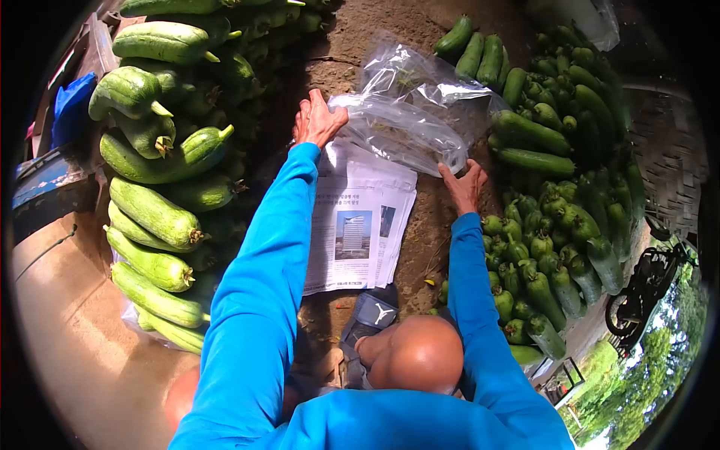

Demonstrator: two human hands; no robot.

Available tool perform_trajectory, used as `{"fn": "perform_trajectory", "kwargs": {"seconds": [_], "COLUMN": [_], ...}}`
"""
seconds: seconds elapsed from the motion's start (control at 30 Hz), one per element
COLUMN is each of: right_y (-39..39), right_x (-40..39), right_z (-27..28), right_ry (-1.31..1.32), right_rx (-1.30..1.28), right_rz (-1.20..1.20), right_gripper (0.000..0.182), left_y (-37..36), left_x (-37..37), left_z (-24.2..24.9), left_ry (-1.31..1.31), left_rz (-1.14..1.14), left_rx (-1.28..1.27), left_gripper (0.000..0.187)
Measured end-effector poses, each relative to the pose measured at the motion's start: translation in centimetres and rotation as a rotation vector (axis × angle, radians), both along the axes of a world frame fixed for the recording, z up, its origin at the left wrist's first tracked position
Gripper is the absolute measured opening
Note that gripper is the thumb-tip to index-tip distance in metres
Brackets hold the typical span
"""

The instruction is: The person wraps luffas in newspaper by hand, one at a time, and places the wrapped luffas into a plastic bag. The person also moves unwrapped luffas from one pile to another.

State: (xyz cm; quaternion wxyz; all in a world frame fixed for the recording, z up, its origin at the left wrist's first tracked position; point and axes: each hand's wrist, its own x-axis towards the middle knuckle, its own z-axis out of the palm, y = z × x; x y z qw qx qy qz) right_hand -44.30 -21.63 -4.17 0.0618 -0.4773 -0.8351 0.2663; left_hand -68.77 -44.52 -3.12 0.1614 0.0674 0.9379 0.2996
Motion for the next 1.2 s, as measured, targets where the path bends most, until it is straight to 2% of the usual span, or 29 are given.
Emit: {"fn": "perform_trajectory", "kwargs": {"seconds": [0.03,0.1,0.13,0.17,0.2,0.23,0.3,0.33,0.37,0.43,0.47,0.5,0.57,0.6,0.67,0.73,0.83,0.87,0.9,0.97,1.03,1.07,1.17,1.2], "right_y": [1.1,2.2,2.1,1.8,1.6,1.9,2.6,2.5,2.0,1.7,1.7,1.9,1.9,2.0,2.1,2.1,0.3,-1.2,-2.4,-4.6,-6.6,-7.2,-10.2,-11.0], "right_x": [0.1,-0.6,-1.0,-1.4,-2.0,-2.5,-3.8,-4.8,-5.8,-6.7,-6.9,-6.6,-6.0,-5.6,-5.4,-4.8,-2.9,-2.2,-1.2,0.5,1.8,2.5,2.6,2.5], "right_z": [-1.2,-2.8,-2.6,-2.6,-2.0,-1.9,-2.2,-1.8,-1.3,-1.5,-1.7,-2.5,-4.1,-4.3,-4.3,-3.2,-1.8,-1.2,-0.7,-0.6,-0.2,-0.7,3.7,5.8], "right_ry": [0.002,0.066,0.066,0.128,0.191,0.193,0.408,0.473,0.475,0.663,0.606,0.613,0.45,0.426,0.472,0.561,0.593,0.536,0.457,0.296,0.032,-0.021,-0.188,-0.25], "right_rx": [0.014,-0.362,-0.363,-0.484,-0.605,-0.605,-0.712,-0.681,-0.689,-0.741,-0.721,-0.721,-0.853,-0.908,-0.993,-1.173,-1.178,-1.037,-0.986,-0.872,-0.809,-0.804,-0.938,-0.976], "right_rz": [0.006,-0.021,-0.023,-0.072,-0.123,-0.128,0.003,-0.03,-0.027,-0.112,-0.116,-0.106,-0.303,-0.285,-0.277,-0.182,-0.177,-0.3,-0.264,-0.124,0.101,0.169,0.446,0.5], "right_gripper": [0.085,0.076,0.076,0.067,0.058,0.058,0.046,0.038,0.038,0.037,0.041,0.041,0.048,0.055,0.057,0.063,0.068,0.077,0.081,0.087,0.07,0.061,0.046,0.039], "left_y": [0.5,0.5,0.4,0.2,-0.1,-0.5,-0.7,-1.1,-1.4,-1.0,-0.8,-0.7,-0.5,-0.8,-1.2,-2.2,-6.9,-8.4,-9.7,-12.3,-15.4,-16.9,-22.6,-24.2], "left_x": [-0.2,-1.3,-1.7,-2.1,-2.3,-2.2,-1.9,-2.4,-2.5,-3.6,-4.6,-5.3,-6.3,-6.1,-4.7,-3.2,0.2,1.5,2.7,6.0,8.3,9.7,13.1,14.1], "left_z": [-0.4,-0.4,-0.3,-0.2,0.1,1.9,4.8,5.0,5.1,4.3,3.6,2.8,0.7,2.2,6.6,8.7,11.0,11.7,12.8,19.2,20.2,20.3,22.8,22.5], "left_ry": [-0.04,-0.076,-0.12,-0.166,-0.117,-0.042,0.159,0.319,0.403,0.332,0.235,0.074,-0.143,-0.139,-0.115,0.11,0.405,0.314,0.231,-0.379,-0.584,-0.648,-0.768,-0.798], "left_rz": [-0.057,-0.116,-0.234,-0.355,-0.282,-0.194,0.021,0.063,0.097,0.09,0.018,-0.033,-0.083,-0.076,-0.23,-0.482,-1.005,-1.116,-1.207,-1.138,-1.028,-0.884,-0.5,-0.46], "left_rx": [0.069,0.133,0.127,0.118,0.189,0.286,0.498,0.452,0.487,0.431,0.47,0.267,0.0,-0.005,-0.012,-0.066,0.037,0.129,0.214,0.124,0.319,0.492,0.949,1.018], "left_gripper": [0.052,0.053,0.05,0.048,0.043,0.036,0.028,0.022,0.024,0.026,0.032,0.047,0.064,0.064,0.077,0.075,0.064,0.057,0.051,0.042,0.042,0.043,0.045,0.047]}}
